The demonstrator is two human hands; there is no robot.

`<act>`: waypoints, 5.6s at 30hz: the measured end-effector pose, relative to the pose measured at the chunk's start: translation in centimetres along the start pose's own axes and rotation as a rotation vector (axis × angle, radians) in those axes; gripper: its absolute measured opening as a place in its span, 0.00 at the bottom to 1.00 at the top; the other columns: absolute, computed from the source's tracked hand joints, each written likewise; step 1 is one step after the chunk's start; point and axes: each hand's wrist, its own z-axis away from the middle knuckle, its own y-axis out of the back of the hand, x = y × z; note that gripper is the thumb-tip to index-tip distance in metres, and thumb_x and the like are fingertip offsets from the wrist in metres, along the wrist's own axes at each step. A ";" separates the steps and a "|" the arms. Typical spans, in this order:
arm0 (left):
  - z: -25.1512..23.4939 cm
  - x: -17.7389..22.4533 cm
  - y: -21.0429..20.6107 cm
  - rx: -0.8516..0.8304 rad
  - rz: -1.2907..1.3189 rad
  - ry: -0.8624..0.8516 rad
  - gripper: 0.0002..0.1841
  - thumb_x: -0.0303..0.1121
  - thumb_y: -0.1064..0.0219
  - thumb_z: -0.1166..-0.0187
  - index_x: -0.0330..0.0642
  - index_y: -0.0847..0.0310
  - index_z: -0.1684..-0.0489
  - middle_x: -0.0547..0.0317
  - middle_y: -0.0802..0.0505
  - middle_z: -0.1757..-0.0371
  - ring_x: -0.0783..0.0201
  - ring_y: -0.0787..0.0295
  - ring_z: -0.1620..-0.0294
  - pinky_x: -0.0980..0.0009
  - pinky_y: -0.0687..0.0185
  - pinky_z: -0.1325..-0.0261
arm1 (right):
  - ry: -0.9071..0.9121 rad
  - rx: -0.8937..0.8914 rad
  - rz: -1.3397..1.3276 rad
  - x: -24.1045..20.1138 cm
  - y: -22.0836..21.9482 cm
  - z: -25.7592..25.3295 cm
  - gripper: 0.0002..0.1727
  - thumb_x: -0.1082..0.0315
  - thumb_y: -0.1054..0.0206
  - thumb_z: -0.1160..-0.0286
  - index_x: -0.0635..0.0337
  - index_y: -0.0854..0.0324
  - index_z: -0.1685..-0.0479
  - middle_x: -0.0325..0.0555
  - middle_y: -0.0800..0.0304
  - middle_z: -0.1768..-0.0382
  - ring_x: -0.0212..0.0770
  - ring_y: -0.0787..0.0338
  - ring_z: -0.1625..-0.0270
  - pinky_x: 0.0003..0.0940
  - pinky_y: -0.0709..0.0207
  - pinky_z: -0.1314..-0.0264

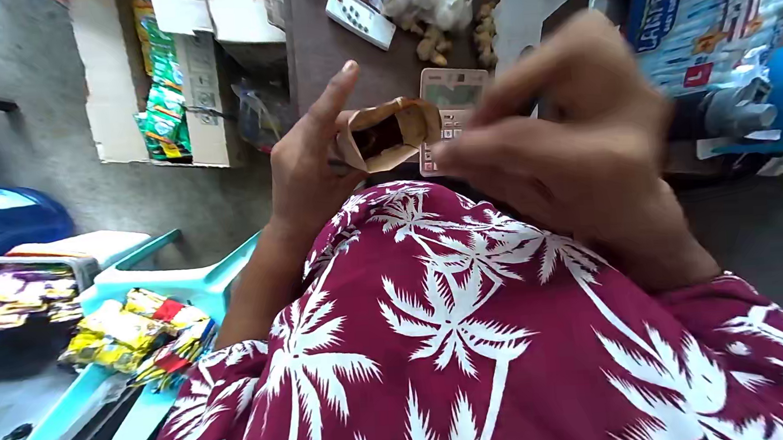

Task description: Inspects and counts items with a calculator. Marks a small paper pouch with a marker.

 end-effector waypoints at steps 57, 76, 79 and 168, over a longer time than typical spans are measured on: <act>1.3 -0.1 -0.1 -0.214 0.249 0.058 0.18 0.32 0.24 0.27 0.30 0.13 0.43 0.45 0.05 0.48 0.62 0.07 0.45 0.66 0.14 0.36 | 0.128 -0.388 -0.091 6.6 -2.2 2.6 0.10 0.70 0.40 0.17 0.60 0.13 0.61 0.59 0.14 0.31 0.56 0.14 0.32 0.52 0.23 0.33; 3.7 -0.9 2.2 -0.293 0.517 0.192 0.20 0.30 0.21 0.33 0.34 0.15 0.44 0.60 0.05 0.47 0.74 0.09 0.45 0.73 0.12 0.39 | 0.176 -0.436 -0.136 5.5 -4.5 3.6 0.14 0.56 0.38 0.19 0.56 0.13 0.59 0.52 0.08 0.44 0.53 0.09 0.47 0.51 0.21 0.45; 3.9 -0.7 1.8 -0.291 0.496 0.179 0.21 0.33 0.21 0.33 0.32 0.16 0.45 0.57 0.08 0.48 0.71 0.11 0.46 0.71 0.13 0.40 | 0.140 -0.352 -0.131 5.2 -5.1 4.4 0.11 0.69 0.41 0.12 0.62 0.16 0.61 0.56 0.08 0.44 0.54 0.08 0.48 0.49 0.19 0.47; 5.7 -0.6 -2.8 0.030 0.393 0.271 0.17 0.34 0.21 0.32 0.24 0.15 0.60 0.49 0.09 0.60 0.73 0.12 0.54 0.80 0.18 0.45 | -0.362 -0.262 -0.550 5.4 -10.7 6.3 0.16 0.73 0.31 0.27 0.75 0.16 0.44 0.58 0.08 0.50 0.40 0.08 0.46 0.30 0.16 0.40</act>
